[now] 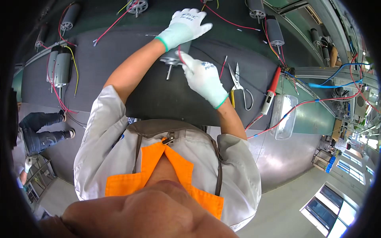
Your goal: The person strips the insulation from wires on small cylindrical motors using pliers and connects them to a testing device with red and blue probes. They repeat this process for several motors, placing each tested unit aside on the workbench.
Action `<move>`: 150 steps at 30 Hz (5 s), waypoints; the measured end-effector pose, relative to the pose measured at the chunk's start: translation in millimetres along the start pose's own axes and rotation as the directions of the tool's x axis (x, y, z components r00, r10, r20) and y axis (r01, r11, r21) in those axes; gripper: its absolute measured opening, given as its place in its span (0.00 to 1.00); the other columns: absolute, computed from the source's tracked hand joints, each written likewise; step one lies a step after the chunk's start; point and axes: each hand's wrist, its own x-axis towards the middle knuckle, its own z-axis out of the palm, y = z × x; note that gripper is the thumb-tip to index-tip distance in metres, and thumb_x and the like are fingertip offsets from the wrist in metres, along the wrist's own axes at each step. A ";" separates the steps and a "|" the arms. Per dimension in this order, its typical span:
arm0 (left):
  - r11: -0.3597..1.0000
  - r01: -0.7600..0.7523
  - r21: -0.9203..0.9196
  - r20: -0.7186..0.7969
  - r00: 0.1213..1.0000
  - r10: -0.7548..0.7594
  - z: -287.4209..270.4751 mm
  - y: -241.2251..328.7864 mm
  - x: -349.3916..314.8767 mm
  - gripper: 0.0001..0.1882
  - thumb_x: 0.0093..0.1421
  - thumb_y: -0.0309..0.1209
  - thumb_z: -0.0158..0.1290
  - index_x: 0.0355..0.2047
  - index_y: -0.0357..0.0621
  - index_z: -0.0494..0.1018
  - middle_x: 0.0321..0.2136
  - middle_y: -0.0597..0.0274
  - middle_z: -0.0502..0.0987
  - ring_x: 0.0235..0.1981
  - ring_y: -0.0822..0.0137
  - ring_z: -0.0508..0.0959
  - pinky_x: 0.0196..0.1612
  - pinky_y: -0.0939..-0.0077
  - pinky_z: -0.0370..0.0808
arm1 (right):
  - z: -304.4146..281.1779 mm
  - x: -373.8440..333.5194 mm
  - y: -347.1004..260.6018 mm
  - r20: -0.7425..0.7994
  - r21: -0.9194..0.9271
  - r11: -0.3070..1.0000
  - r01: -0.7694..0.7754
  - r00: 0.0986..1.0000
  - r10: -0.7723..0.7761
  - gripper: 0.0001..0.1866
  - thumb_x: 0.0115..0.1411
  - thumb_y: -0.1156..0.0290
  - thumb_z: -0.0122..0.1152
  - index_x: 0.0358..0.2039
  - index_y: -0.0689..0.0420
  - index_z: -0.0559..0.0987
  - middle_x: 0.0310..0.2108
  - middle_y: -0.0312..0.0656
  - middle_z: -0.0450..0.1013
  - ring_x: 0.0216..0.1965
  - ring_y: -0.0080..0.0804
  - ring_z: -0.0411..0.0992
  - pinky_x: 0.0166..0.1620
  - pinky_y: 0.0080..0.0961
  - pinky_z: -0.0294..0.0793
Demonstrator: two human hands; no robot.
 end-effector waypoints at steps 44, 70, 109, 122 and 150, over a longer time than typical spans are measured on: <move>0.805 0.575 -0.143 0.934 0.347 -0.082 -116.4 -49.0 -106.8 0.42 0.60 0.71 0.51 0.48 0.40 0.78 0.29 0.62 0.79 0.25 0.75 0.77 0.26 0.77 0.72 | 115.6 25.6 -152.4 0.006 0.217 0.905 0.365 0.927 -0.375 0.19 0.59 0.55 0.63 0.32 0.61 0.76 0.25 0.55 0.74 0.28 0.52 0.77 0.32 0.47 0.77; 0.643 0.577 -0.503 0.491 0.803 -0.337 -30.2 -73.3 -177.0 0.29 0.72 0.54 0.48 0.37 0.35 0.77 0.19 0.69 0.66 0.21 0.77 0.64 0.24 0.75 0.63 | -24.7 -170.4 59.0 -0.522 -0.392 0.678 -0.621 0.758 0.392 0.14 0.56 0.68 0.66 0.42 0.55 0.77 0.44 0.45 0.77 0.41 0.50 0.75 0.42 0.45 0.73; 0.637 0.750 -0.176 0.963 0.267 -0.048 -115.4 -79.9 -128.7 0.27 0.63 0.55 0.59 0.32 0.38 0.79 0.15 0.68 0.71 0.08 0.81 0.66 0.10 0.83 0.58 | -34.2 -67.6 -7.5 -0.208 0.701 0.582 -0.412 0.663 0.719 0.12 0.65 0.73 0.62 0.46 0.67 0.82 0.34 0.42 0.81 0.23 0.16 0.72 0.24 0.14 0.69; 0.619 0.736 -0.274 0.939 0.344 0.007 -111.0 -89.2 -131.5 0.28 0.64 0.53 0.58 0.33 0.34 0.78 0.18 0.58 0.74 0.09 0.78 0.69 0.09 0.82 0.63 | -42.9 -67.0 27.0 -0.300 0.300 0.872 -0.387 0.830 0.471 0.14 0.65 0.80 0.58 0.51 0.66 0.80 0.42 0.43 0.80 0.38 0.24 0.80 0.41 0.20 0.78; 0.305 0.541 -0.784 0.449 0.833 -0.324 -60.5 -43.1 -177.2 0.17 0.65 0.35 0.58 0.48 0.35 0.78 0.28 0.67 0.79 0.21 0.84 0.72 0.19 0.89 0.67 | 36.6 8.7 -47.6 -0.004 0.968 0.231 -0.096 0.917 0.399 0.16 0.68 0.80 0.51 0.54 0.67 0.78 0.39 0.45 0.81 0.32 0.23 0.78 0.32 0.17 0.78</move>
